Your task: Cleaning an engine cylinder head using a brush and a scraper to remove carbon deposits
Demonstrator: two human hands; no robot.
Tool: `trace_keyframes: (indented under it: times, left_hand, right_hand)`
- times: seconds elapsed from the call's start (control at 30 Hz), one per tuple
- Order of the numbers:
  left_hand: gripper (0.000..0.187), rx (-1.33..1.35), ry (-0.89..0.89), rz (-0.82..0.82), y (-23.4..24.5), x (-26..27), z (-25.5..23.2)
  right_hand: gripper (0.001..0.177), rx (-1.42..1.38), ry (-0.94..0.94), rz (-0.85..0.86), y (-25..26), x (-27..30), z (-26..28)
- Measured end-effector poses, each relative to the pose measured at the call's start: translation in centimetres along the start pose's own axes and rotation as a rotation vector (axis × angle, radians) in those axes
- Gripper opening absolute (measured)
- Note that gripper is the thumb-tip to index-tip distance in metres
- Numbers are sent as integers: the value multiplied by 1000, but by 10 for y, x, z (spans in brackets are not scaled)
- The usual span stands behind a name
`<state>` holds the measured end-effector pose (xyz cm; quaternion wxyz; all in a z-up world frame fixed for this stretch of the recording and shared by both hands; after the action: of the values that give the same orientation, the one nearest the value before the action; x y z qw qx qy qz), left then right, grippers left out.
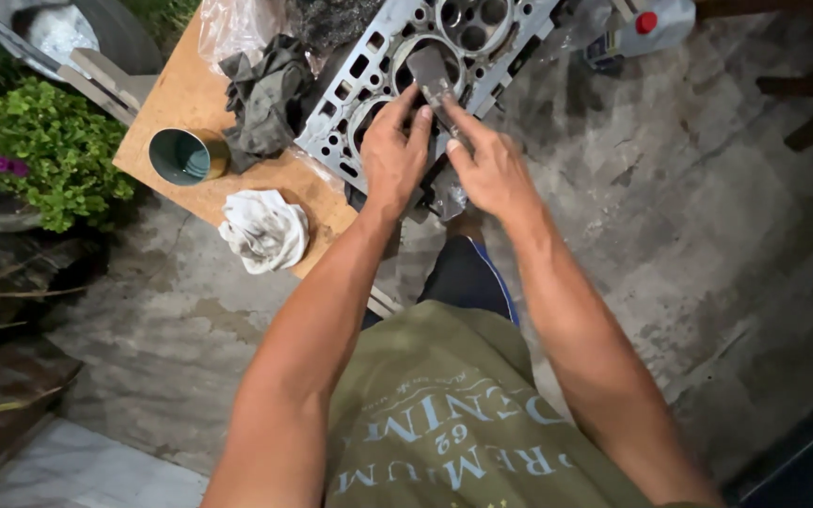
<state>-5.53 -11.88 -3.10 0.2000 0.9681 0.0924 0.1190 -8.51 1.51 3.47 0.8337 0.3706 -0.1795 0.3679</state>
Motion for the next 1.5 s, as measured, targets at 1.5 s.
trace_keyframes:
  times: [1.5]
  left_hand:
    - [74, -710, -246, 277, -33, -4, -49]
  right_hand:
    - [47, -335, 46, 0, 21, -15, -41]
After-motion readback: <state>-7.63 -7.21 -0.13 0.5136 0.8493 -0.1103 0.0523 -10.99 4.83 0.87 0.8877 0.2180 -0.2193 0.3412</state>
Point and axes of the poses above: each hand's wrist, its own x-axis away from the middle knuckle, its own y-axis out of the back of the hand, z = x × y, the point moved 10 cm from there along -x, towards the middle knuckle, and after that the axes turned 10 degrees about z, right-handed, at the moved point
